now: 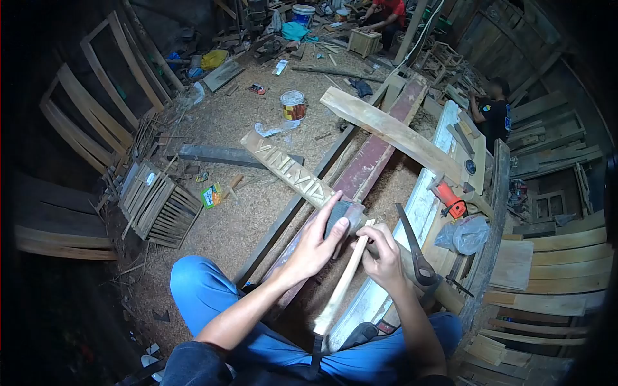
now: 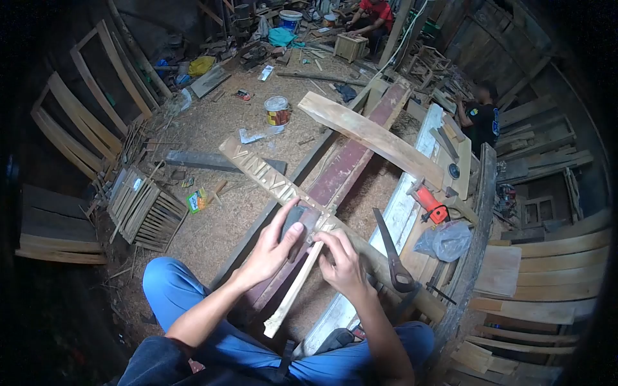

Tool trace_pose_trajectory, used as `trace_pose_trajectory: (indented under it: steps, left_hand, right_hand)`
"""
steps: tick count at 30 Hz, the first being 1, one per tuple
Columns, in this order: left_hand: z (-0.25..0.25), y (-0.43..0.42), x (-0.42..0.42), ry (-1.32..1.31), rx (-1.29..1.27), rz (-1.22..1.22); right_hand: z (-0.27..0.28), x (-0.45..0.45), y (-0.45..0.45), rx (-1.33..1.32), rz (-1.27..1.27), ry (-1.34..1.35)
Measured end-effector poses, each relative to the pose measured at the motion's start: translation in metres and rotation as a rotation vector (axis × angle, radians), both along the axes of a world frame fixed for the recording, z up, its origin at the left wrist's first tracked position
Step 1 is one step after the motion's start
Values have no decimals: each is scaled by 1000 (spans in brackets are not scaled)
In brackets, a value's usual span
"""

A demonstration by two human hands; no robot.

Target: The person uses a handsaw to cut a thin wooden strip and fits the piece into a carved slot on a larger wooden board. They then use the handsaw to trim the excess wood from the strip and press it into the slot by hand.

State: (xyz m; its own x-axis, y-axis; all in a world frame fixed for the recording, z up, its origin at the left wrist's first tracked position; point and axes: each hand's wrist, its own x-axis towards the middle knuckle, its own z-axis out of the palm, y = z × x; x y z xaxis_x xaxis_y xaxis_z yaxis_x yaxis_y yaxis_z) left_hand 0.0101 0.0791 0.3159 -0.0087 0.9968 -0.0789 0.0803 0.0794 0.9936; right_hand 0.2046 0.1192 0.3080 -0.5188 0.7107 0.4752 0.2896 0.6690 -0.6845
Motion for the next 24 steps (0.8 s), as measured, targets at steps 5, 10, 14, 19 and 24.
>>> trace_pose_trajectory:
  steps: [5, 10, 14, 19, 24]
  left_hand:
    - [-14, 3, 0, 102, 199, 100]
    - [-3, 1, 7, 39, 83, 14]
    - [-2, 1, 11, 8, -21, 12]
    - [-3, 1, 19, 11, 12, 31]
    - [-3, 4, 22, -6, 0, 52]
  right_hand:
    - [-3, 6, -2, 79, -69, 30]
    - [-5, -5, -19, -224, -154, 251]
    - [-5, -2, -16, -243, -164, 168]
    - [11, -11, -10, -413, -219, 257]
    - [10, -5, 0, -191, -207, 65]
